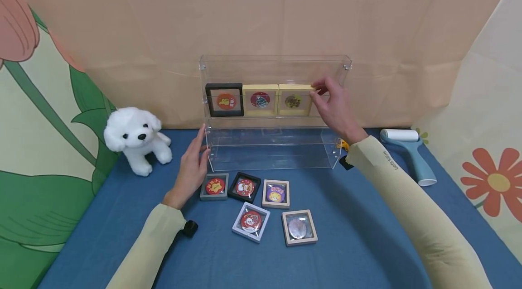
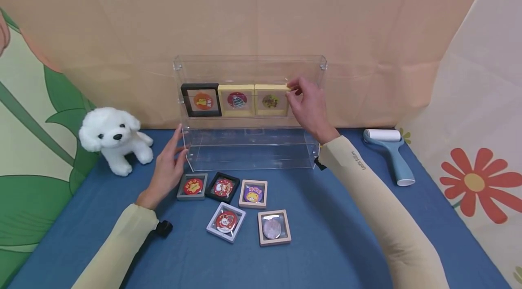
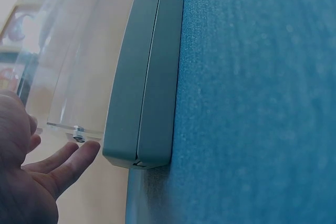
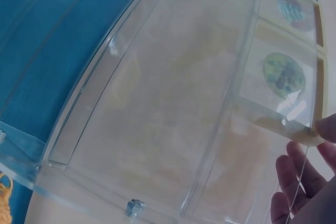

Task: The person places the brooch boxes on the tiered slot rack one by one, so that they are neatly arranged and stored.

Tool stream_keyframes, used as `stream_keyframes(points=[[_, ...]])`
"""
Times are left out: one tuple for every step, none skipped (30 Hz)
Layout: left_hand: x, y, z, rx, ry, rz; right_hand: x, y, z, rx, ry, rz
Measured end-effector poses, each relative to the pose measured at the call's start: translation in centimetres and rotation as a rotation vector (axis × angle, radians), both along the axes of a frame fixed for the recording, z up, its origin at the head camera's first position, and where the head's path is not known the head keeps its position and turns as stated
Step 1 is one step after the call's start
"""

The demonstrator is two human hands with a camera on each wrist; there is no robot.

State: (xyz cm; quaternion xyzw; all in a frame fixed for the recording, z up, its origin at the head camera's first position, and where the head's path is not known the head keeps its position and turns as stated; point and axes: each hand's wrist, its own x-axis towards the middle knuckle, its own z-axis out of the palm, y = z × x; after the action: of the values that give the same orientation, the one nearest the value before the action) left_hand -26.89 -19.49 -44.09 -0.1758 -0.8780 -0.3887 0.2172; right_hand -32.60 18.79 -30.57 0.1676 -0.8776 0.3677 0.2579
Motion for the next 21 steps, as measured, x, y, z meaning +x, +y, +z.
stream_keyframes(points=[[-0.01,0.02,0.0,0.0,0.001,-0.001,0.02,0.03,-0.01,0.002,0.007,0.003],[-0.03,0.03,-0.01,0.0,0.002,0.0,0.03,0.06,-0.03,0.003,0.015,0.006],[-0.02,0.04,0.0,-0.001,0.003,0.0,0.01,0.09,-0.05,0.002,0.021,0.01],[-0.03,0.05,0.0,-0.001,0.002,0.0,0.0,0.12,-0.06,-0.002,0.028,0.017],[-0.03,0.06,-0.01,-0.001,0.002,0.0,0.0,0.15,-0.08,-0.003,0.033,0.019],[-0.01,0.06,0.0,-0.001,0.0,0.001,-0.03,0.18,-0.09,-0.005,0.036,0.021],[0.02,0.07,0.02,-0.001,-0.003,0.003,-0.01,0.21,-0.09,-0.006,0.039,0.019],[0.04,0.07,0.02,-0.002,-0.004,0.004,0.01,0.25,-0.08,-0.007,0.04,0.015],[0.06,0.07,0.02,-0.001,-0.007,0.003,0.04,0.26,-0.05,-0.008,0.045,0.012],[0.06,0.07,0.01,0.0,-0.007,0.003,0.11,0.29,-0.01,-0.009,0.054,0.009],[0.05,0.07,-0.01,0.0,-0.008,0.002,0.17,0.33,0.02,-0.005,0.068,0.0],[0.08,0.07,0.01,0.0,-0.009,0.004,0.21,0.37,0.06,-0.004,0.087,-0.002],[0.08,0.05,-0.01,-0.002,-0.008,0.004,0.28,0.43,0.09,0.001,0.109,-0.006],[0.09,0.05,0.0,-0.002,-0.007,0.004,0.34,0.48,0.13,0.004,0.133,-0.01],[0.08,0.05,0.02,-0.001,-0.006,0.003,0.4,0.55,0.17,0.008,0.159,-0.011],[0.09,0.05,0.04,-0.001,-0.005,0.003,0.45,0.63,0.18,0.008,0.182,-0.013],[0.11,0.06,0.09,-0.002,-0.005,0.003,0.51,0.72,0.18,0.014,0.199,-0.018],[0.13,0.05,0.11,-0.002,-0.004,0.002,0.6,0.8,0.19,0.017,0.211,-0.021],[0.13,0.05,0.12,-0.002,-0.003,0.0,0.69,0.87,0.22,0.022,0.218,-0.026],[0.14,0.07,0.14,-0.001,-0.003,-0.002,0.79,0.95,0.23,0.024,0.224,-0.028],[0.14,0.08,0.15,0.0,-0.002,-0.004,0.93,1.03,0.24,0.026,0.225,-0.028]])
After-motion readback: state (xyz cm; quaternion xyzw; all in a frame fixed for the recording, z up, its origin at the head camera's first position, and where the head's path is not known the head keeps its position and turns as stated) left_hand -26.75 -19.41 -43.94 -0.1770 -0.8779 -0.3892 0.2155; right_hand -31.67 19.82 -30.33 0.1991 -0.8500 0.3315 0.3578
